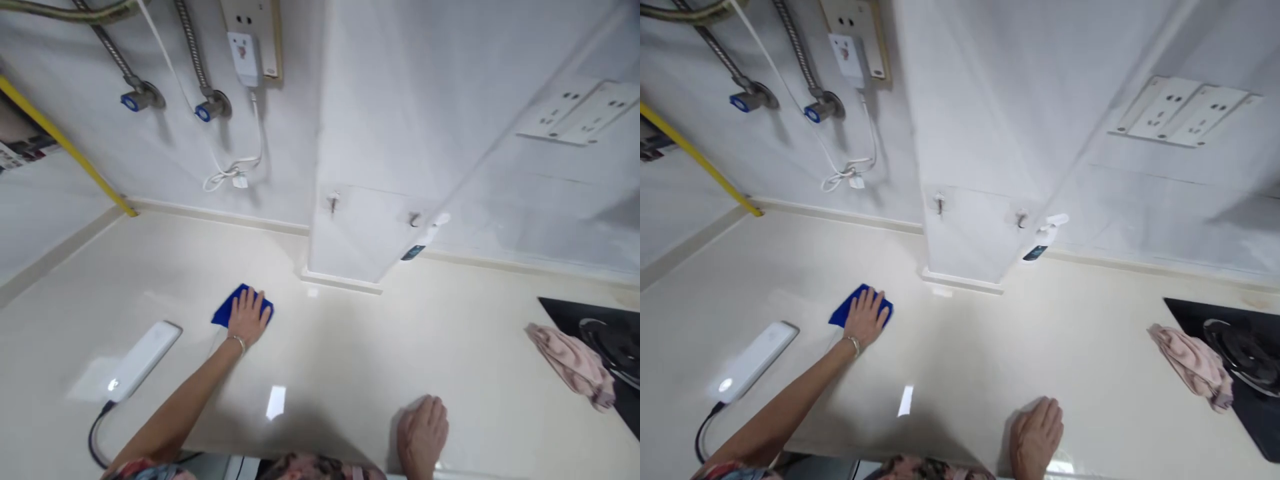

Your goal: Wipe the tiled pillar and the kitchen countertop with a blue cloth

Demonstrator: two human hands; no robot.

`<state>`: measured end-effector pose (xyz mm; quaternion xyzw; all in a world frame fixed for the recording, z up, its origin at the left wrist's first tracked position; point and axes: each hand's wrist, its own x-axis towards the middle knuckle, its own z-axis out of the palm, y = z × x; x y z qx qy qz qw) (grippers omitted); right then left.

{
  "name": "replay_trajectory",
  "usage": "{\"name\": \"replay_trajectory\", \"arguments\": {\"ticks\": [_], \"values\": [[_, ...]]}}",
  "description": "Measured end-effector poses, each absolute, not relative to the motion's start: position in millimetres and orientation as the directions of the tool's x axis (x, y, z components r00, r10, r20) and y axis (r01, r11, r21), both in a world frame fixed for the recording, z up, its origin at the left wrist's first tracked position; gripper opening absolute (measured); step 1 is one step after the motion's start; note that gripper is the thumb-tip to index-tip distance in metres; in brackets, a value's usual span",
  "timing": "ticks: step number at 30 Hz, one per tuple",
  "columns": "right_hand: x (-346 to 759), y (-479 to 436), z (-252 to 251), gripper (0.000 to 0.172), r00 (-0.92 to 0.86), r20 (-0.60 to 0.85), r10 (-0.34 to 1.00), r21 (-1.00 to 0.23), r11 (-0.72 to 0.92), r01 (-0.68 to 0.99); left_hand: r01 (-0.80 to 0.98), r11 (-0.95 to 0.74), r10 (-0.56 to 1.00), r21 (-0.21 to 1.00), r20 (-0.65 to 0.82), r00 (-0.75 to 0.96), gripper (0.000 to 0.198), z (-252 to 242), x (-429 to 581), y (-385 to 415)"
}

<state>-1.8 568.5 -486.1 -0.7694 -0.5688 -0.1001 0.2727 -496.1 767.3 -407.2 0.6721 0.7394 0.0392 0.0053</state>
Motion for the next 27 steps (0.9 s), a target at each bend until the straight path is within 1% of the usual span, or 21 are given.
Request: {"name": "replay_trajectory", "arguments": {"ticks": [3, 5, 8, 13, 16, 19, 24, 26, 27], "values": [[-13.6, 570.0, -490.5, 0.071, 0.373, 0.469, 0.801, -0.27, -0.272, 0.924, 0.984, -0.136, 0.991, 0.112, 0.022, 0.135, 0.066, -411.1, -504.1, 785.1], [-11.9, 569.2, -490.0, 0.073, 0.378, 0.459, 0.804, -0.243, -0.295, 0.924, 0.966, -0.215, 0.976, 0.145, 0.01, 0.215, 0.064, -408.9, -505.8, 813.5], [-8.1, 567.3, -485.8, 0.073, 0.382, 0.439, 0.813, -0.209, -0.321, 0.924, 0.939, -0.285, 0.957, 0.19, 0.005, 0.289, 0.062, -404.5, -496.6, 872.1], [-9.7, 566.4, -483.1, 0.072, 0.404, 0.415, 0.815, -0.184, -0.36, 0.915, 0.917, -0.327, 0.945, 0.227, 0.072, 0.319, 0.062, -403.9, -463.9, 961.7], [-8.5, 565.9, -484.2, 0.071, 0.406, 0.412, 0.816, -0.17, -0.369, 0.914, 0.885, -0.373, 0.928, 0.278, 0.128, 0.351, 0.06, -406.0, -452.7, 1002.0], [-5.8, 565.3, -482.8, 0.07, 0.401, 0.411, 0.819, -0.162, -0.367, 0.916, 0.863, -0.397, 0.918, 0.312, 0.153, 0.366, 0.055, -406.1, -449.7, 1034.6], [-6.9, 567.7, -477.6, 0.065, 0.358, 0.42, 0.834, -0.145, -0.327, 0.934, 0.848, -0.404, 0.914, 0.345, 0.199, 0.354, 0.05, -397.9, -449.5, 1054.7], [-9.0, 569.8, -477.3, 0.063, 0.365, 0.435, 0.823, -0.153, -0.332, 0.931, 0.84, -0.41, 0.907, 0.354, 0.252, 0.337, 0.055, -396.3, -449.5, 1046.7], [-9.9, 570.8, -477.7, 0.063, 0.372, 0.442, 0.816, -0.158, -0.337, 0.928, 0.847, -0.393, 0.909, 0.359, 0.289, 0.299, 0.06, -396.8, -449.4, 1040.3]]}}
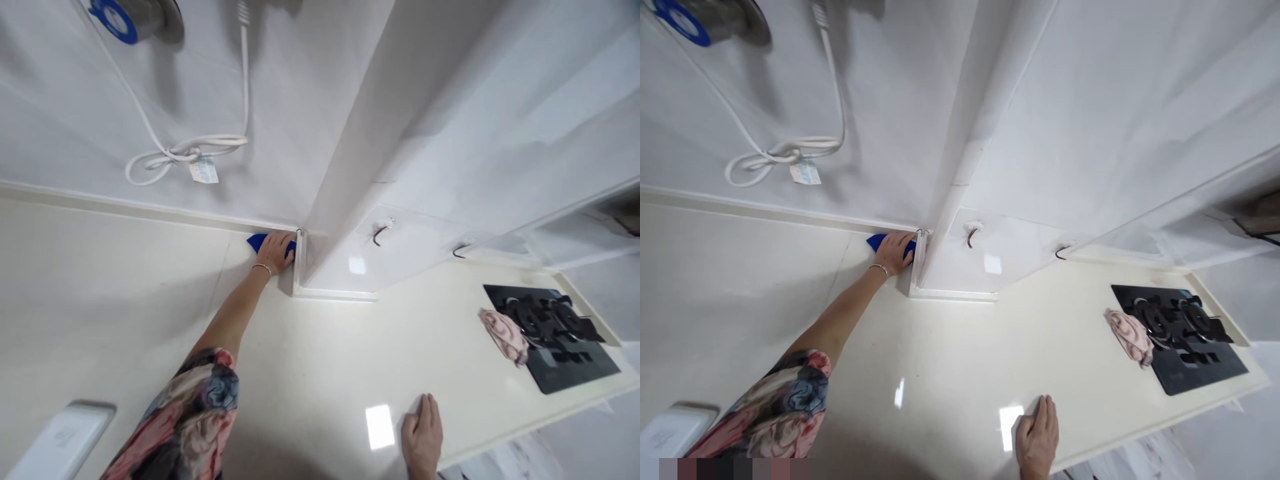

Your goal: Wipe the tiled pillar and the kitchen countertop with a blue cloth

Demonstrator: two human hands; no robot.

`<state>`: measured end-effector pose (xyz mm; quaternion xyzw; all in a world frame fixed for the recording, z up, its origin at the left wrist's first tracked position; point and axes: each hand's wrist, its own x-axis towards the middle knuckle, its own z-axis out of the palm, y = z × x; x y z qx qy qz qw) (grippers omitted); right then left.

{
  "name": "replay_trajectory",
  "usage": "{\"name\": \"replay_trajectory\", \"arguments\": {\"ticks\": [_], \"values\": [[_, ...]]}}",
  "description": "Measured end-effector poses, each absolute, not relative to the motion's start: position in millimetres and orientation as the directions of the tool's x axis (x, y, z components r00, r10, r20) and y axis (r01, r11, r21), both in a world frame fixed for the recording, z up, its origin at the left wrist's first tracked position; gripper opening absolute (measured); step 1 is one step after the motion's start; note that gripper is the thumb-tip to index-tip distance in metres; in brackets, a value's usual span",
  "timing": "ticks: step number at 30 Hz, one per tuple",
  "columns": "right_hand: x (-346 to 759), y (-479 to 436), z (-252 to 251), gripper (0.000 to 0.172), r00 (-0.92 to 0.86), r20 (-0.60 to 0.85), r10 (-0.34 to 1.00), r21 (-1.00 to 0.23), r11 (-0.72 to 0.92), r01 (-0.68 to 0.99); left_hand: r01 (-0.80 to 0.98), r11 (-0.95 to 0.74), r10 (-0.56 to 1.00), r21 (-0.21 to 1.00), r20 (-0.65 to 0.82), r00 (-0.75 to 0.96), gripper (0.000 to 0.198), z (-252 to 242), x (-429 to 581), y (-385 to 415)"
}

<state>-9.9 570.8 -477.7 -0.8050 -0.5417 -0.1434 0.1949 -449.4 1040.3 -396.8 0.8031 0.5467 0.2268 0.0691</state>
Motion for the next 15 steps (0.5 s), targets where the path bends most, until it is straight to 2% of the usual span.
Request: {"name": "replay_trajectory", "arguments": {"ticks": [2, 4, 7, 15], "values": [[-10.7, 572.3, -479.5, 0.062, 0.381, 0.454, 0.805, -0.165, -0.345, 0.924, 0.875, -0.325, 0.924, 0.36, 0.32, 0.211, 0.07, -399.9, -449.3, 1025.6], [-10.2, 572.9, -482.5, 0.062, 0.379, 0.461, 0.802, -0.164, -0.343, 0.925, 0.903, -0.269, 0.948, 0.336, 0.258, 0.186, 0.075, -403.8, -450.1, 1011.0], [-7.7, 573.1, -487.9, 0.063, 0.364, 0.477, 0.8, -0.153, -0.332, 0.931, 0.91, -0.295, 0.955, 0.293, 0.125, 0.269, 0.074, -406.7, -455.4, 991.2], [-6.5, 573.1, -492.9, 0.063, 0.345, 0.501, 0.794, -0.143, -0.317, 0.938, 0.849, -0.447, 0.888, 0.281, 0.025, 0.459, 0.07, -410.4, -485.4, 924.6]]}}
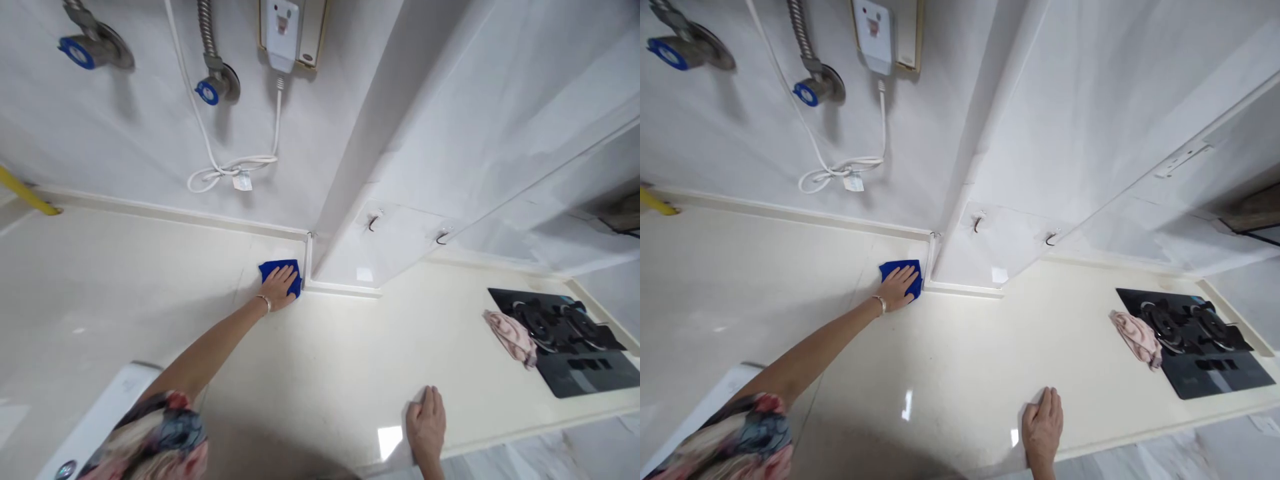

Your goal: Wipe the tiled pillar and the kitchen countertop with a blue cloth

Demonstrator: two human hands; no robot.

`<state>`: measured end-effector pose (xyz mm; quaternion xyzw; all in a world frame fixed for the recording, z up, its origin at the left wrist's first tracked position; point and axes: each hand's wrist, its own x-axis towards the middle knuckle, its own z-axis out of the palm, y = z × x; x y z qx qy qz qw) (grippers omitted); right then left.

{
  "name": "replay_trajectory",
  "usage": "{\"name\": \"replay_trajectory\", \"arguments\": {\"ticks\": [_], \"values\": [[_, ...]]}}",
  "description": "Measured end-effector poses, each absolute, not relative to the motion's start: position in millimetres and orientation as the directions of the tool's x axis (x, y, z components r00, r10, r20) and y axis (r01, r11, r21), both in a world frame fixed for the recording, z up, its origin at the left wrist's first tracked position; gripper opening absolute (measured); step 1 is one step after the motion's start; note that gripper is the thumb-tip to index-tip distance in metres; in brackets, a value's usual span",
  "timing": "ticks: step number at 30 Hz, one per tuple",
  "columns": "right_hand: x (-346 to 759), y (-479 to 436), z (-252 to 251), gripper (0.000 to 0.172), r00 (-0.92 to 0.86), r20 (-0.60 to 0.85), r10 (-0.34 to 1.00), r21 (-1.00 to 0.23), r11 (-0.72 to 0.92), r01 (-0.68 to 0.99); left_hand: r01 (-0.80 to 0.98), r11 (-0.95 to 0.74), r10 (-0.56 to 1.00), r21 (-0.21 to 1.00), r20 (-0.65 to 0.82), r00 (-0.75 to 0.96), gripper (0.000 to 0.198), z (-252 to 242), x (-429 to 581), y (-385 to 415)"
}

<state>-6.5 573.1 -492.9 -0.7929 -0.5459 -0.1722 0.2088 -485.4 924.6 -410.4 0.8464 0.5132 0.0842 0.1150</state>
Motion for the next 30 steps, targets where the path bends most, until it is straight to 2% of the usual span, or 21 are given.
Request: {"name": "replay_trajectory", "arguments": {"ticks": [6, 10, 21, 30], "values": [[-8.8, 570.8, -487.3, 0.065, 0.37, 0.457, 0.809, -0.155, -0.337, 0.929, 0.878, -0.34, 0.937, 0.337, 0.045, 0.346, 0.061, -411.5, -476.1, 917.9], [-8.2, 570.1, -486.7, 0.065, 0.375, 0.466, 0.802, -0.156, -0.342, 0.927, 0.865, -0.377, 0.926, 0.331, 0.099, 0.365, 0.058, -407.5, -465.9, 945.0], [-1.4, 566.0, -487.2, 0.063, 0.37, 0.435, 0.821, -0.117, -0.356, 0.927, 0.848, -0.411, 0.91, 0.334, 0.088, 0.406, 0.058, -408.6, -458.3, 1031.8], [-6.4, 571.9, -485.3, 0.063, 0.376, 0.443, 0.814, -0.126, -0.359, 0.925, 0.874, -0.336, 0.942, 0.352, 0.113, 0.317, 0.056, -399.8, -448.5, 1035.5]]}}
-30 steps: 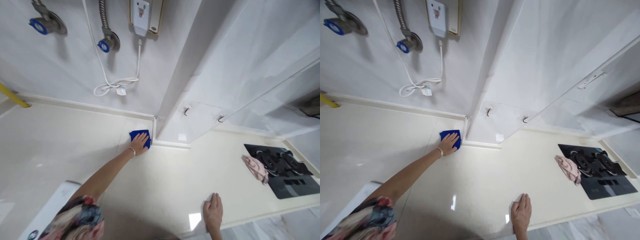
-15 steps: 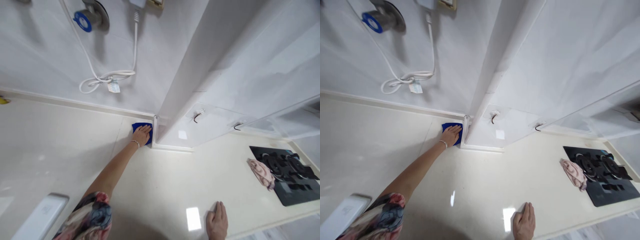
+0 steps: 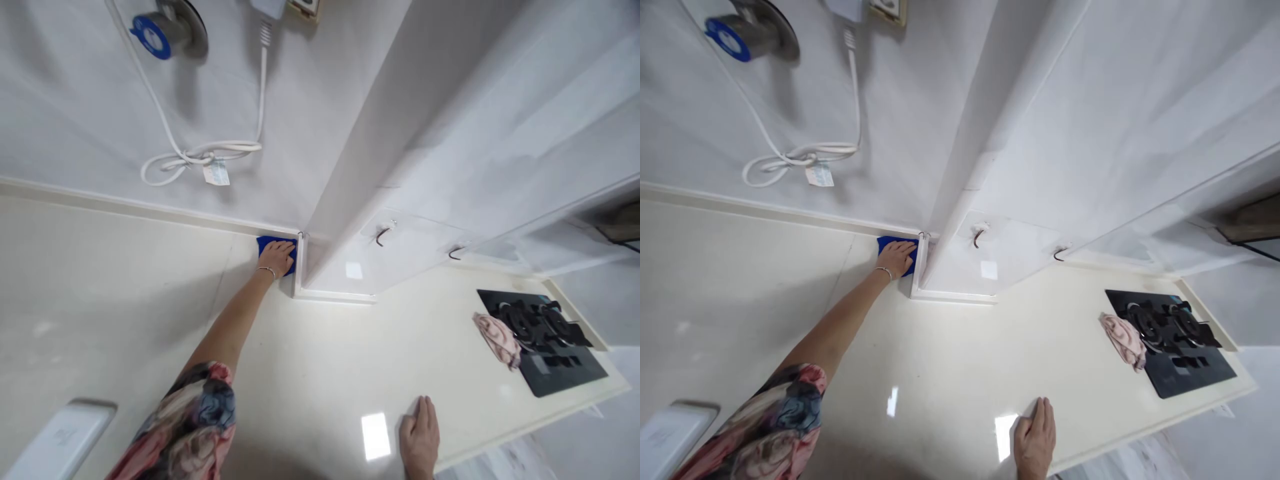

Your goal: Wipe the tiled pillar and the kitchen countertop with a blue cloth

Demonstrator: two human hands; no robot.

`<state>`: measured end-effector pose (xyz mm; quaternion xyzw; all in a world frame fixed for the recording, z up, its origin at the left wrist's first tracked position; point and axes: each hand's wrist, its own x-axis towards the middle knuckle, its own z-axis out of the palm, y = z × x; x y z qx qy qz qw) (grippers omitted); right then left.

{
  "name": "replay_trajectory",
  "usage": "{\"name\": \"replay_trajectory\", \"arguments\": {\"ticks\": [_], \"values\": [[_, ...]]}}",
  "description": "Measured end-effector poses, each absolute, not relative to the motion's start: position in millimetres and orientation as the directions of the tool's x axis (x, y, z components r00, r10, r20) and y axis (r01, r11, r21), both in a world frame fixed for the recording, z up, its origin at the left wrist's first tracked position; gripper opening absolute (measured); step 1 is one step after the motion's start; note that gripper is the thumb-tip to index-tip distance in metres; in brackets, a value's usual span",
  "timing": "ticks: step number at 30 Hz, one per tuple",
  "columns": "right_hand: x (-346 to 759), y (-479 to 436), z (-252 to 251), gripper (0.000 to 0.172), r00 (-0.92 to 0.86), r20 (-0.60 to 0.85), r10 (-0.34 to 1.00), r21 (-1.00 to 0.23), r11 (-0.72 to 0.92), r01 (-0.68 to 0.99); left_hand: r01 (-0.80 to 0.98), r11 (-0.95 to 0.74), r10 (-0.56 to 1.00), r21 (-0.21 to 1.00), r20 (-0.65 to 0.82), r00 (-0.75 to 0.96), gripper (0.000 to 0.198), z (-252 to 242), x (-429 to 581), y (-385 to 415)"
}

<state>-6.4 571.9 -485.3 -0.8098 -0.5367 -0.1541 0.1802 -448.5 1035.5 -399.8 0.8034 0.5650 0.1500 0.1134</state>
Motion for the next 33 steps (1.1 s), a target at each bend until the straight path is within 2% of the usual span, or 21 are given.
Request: {"name": "replay_trajectory", "arguments": {"ticks": [7, 20, 29, 33], "values": [[-12.0, 576.2, -482.6, 0.062, 0.406, 0.444, 0.799, -0.172, -0.369, 0.914, 0.867, -0.36, 0.933, 0.346, 0.121, 0.339, 0.056, -394.5, -459.4, 988.4], [-19.0, 580.3, -478.9, 0.064, 0.42, 0.44, 0.793, -0.224, -0.356, 0.907, 0.88, -0.376, 0.927, 0.292, 0.128, 0.354, 0.054, -395.6, -449.2, 830.6], [-28.8, 584.0, -470.8, 0.07, 0.422, 0.437, 0.795, -0.241, -0.348, 0.906, 0.874, -0.392, 0.92, 0.286, 0.104, 0.379, 0.058, -401.8, -374.9, 695.1], [-29.6, 583.5, -467.3, 0.069, 0.411, 0.448, 0.794, -0.23, -0.342, 0.911, 0.843, -0.449, 0.891, 0.298, 0.071, 0.449, 0.061, -406.4, -328.2, 632.3]]}}
